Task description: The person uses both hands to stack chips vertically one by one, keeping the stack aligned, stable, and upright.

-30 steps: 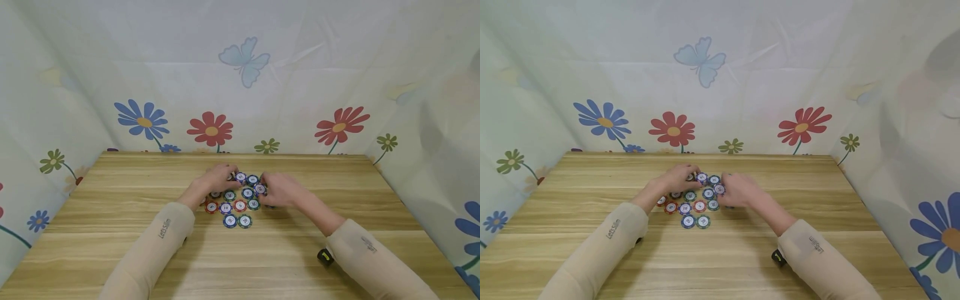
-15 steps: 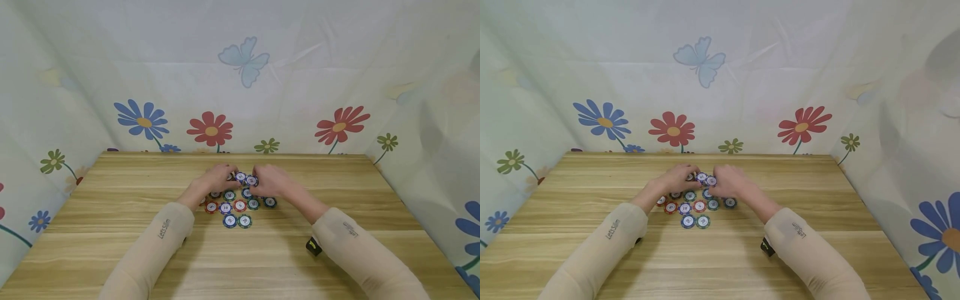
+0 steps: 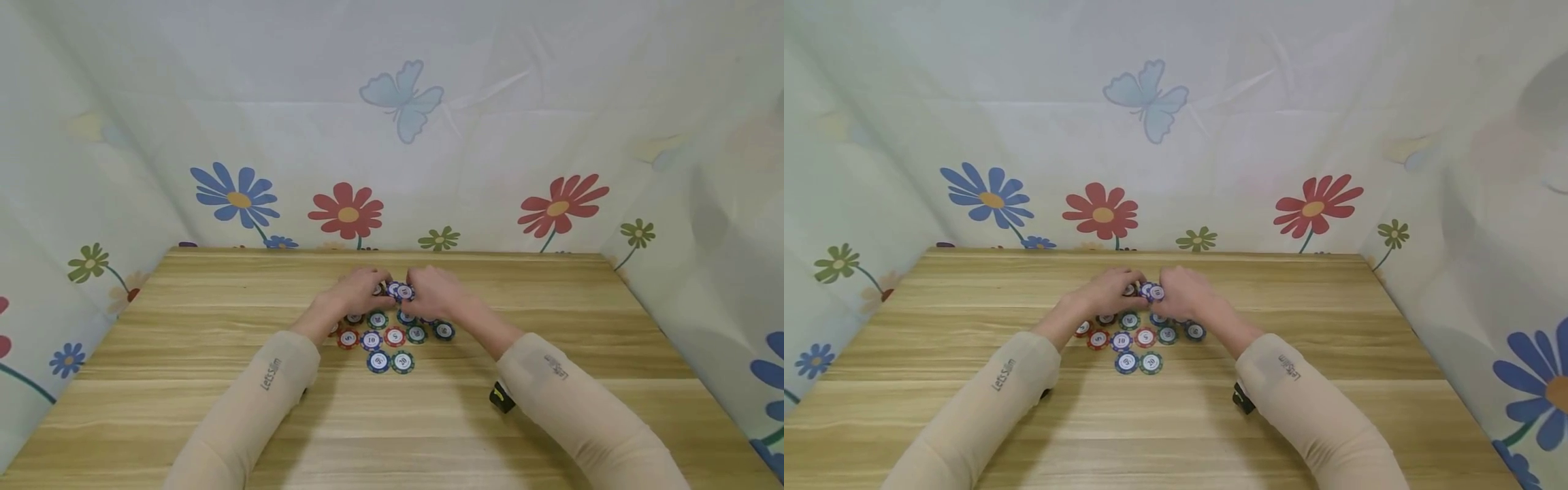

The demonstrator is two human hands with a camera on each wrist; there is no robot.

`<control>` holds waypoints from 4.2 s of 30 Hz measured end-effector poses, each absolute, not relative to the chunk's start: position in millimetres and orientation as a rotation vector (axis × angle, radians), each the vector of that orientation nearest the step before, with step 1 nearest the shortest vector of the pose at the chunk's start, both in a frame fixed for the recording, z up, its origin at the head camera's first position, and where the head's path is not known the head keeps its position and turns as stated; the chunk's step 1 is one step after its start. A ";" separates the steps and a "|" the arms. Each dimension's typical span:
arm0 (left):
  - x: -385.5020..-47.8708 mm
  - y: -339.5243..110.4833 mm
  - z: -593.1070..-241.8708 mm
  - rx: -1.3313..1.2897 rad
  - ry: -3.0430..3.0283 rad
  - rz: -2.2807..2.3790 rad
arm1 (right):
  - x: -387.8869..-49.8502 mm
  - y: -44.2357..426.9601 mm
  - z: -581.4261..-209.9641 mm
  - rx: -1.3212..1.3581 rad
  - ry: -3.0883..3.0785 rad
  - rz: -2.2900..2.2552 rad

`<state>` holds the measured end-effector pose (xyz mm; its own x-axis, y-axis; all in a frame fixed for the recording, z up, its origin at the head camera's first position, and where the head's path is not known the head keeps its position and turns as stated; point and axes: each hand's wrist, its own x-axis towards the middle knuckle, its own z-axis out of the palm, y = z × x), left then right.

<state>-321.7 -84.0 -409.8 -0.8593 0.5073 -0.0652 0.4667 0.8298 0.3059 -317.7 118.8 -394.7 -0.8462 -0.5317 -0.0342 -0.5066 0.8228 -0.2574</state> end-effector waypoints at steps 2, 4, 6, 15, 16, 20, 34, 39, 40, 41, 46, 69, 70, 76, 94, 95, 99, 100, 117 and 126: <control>-321.3 -83.4 -409.6 0.770 2.867 0.422 | -318.9 118.2 -396.3 -0.822 2.895 -0.371; -320.6 -83.0 -409.7 0.766 2.870 0.420 | -320.7 118.0 -398.5 -0.825 2.894 -0.380; -320.2 -82.9 -409.6 0.758 2.873 0.416 | -322.2 118.0 -400.0 -0.836 2.900 -0.383; -320.8 -82.7 -411.5 0.737 2.878 0.397 | -324.4 122.8 -402.7 -0.895 2.910 -0.405; -321.1 -82.6 -411.8 0.734 2.877 0.397 | -324.3 123.8 -402.4 -0.897 2.905 -0.417; -321.0 -82.4 -412.1 0.726 2.881 0.404 | -323.6 126.7 -400.7 -0.895 2.892 -0.444; -321.3 -82.6 -413.7 0.732 2.886 0.406 | -324.7 122.5 -402.8 -0.930 2.866 -0.489; -321.6 -82.9 -414.2 0.733 2.886 0.409 | -325.6 123.6 -404.9 -0.930 2.873 -0.512; -321.6 -82.6 -414.1 0.736 2.885 0.412 | -325.6 124.2 -405.1 -0.932 2.874 -0.516; -321.5 -82.5 -413.9 0.737 2.884 0.416 | -325.6 124.6 -405.1 -0.934 2.875 -0.519; -321.0 -82.7 -413.2 0.745 2.876 0.424 | -325.6 123.9 -404.3 -0.931 2.861 -0.509; -320.7 -83.5 -412.1 0.711 2.862 0.419 | -311.2 158.2 -394.6 -0.950 2.791 -0.538; -320.5 -83.2 -411.8 0.711 2.861 0.420 | -310.3 161.8 -393.6 -0.945 2.780 -0.520; -319.1 -82.2 -410.3 0.706 2.862 0.404 | -308.2 179.9 -396.8 -0.916 2.762 -0.411; -318.2 -81.5 -409.6 0.688 2.854 0.422 | -308.5 203.1 -401.6 -0.749 2.739 -0.390; -318.0 -81.4 -409.2 0.685 2.850 0.428 | -307.8 203.8 -401.0 -0.747 2.742 -0.397; -317.4 -80.7 -407.8 0.680 2.845 0.444 | -305.9 205.6 -399.4 -0.741 2.742 -0.393; -317.5 -80.5 -407.6 0.678 2.845 0.443 | -305.8 206.1 -399.4 -0.737 2.739 -0.387; -318.0 -80.2 -408.8 0.674 2.848 0.456 | -301.3 214.8 -396.9 -0.884 2.665 -0.432; -319.0 -80.8 -409.4 0.679 2.848 0.462 | -296.3 210.2 -398.3 -0.940 2.706 -0.336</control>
